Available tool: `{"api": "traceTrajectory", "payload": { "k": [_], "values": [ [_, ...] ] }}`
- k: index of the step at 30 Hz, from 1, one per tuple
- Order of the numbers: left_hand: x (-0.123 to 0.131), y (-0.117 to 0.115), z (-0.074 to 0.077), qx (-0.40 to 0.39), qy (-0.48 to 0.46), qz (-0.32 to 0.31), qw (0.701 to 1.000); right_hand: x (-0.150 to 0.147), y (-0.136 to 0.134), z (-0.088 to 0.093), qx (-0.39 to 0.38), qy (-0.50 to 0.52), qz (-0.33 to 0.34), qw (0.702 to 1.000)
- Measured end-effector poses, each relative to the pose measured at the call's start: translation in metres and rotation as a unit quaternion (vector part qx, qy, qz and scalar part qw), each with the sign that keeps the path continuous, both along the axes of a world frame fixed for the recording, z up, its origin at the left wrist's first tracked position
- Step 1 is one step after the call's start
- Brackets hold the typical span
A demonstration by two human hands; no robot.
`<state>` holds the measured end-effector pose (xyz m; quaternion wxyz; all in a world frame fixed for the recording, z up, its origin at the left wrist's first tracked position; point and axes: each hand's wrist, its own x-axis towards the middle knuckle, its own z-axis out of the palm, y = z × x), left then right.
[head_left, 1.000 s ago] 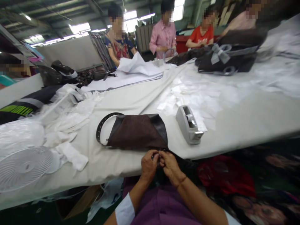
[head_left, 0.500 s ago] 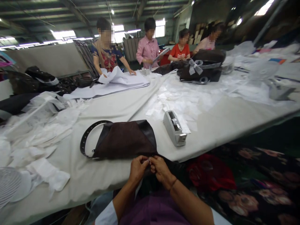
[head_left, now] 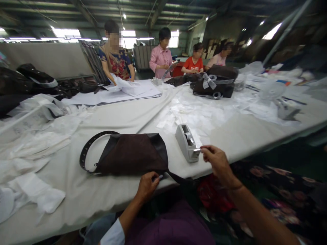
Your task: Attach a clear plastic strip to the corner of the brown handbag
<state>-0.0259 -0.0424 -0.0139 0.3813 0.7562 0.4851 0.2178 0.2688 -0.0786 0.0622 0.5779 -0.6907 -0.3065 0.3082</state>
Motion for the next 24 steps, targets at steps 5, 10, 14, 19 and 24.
{"api": "traceTrajectory", "payload": {
  "k": [5, 10, 14, 19, 24],
  "values": [
    [0.000, -0.005, -0.004, 0.043, 0.020, 0.001, 0.999, 0.047, 0.057, 0.020, -0.143, 0.098, 0.005, 0.985],
    [-0.001, -0.007, -0.008, 0.062, 0.031, 0.002, 0.998, 0.044, 0.085, 0.017, -0.223, 0.121, 0.050, 0.966],
    [-0.001, -0.007, -0.014, 0.069, 0.029, -0.003, 0.997, 0.044, 0.096, 0.019, -0.279, 0.108, 0.061, 0.952],
    [-0.002, -0.007, -0.017, 0.086, 0.024, -0.006, 0.996, 0.042, 0.105, 0.018, -0.311, 0.090, 0.066, 0.944],
    [-0.003, -0.007, -0.019, 0.105, 0.026, -0.008, 0.994, 0.043, 0.109, 0.016, -0.338, 0.077, 0.083, 0.934]
  ]
}}
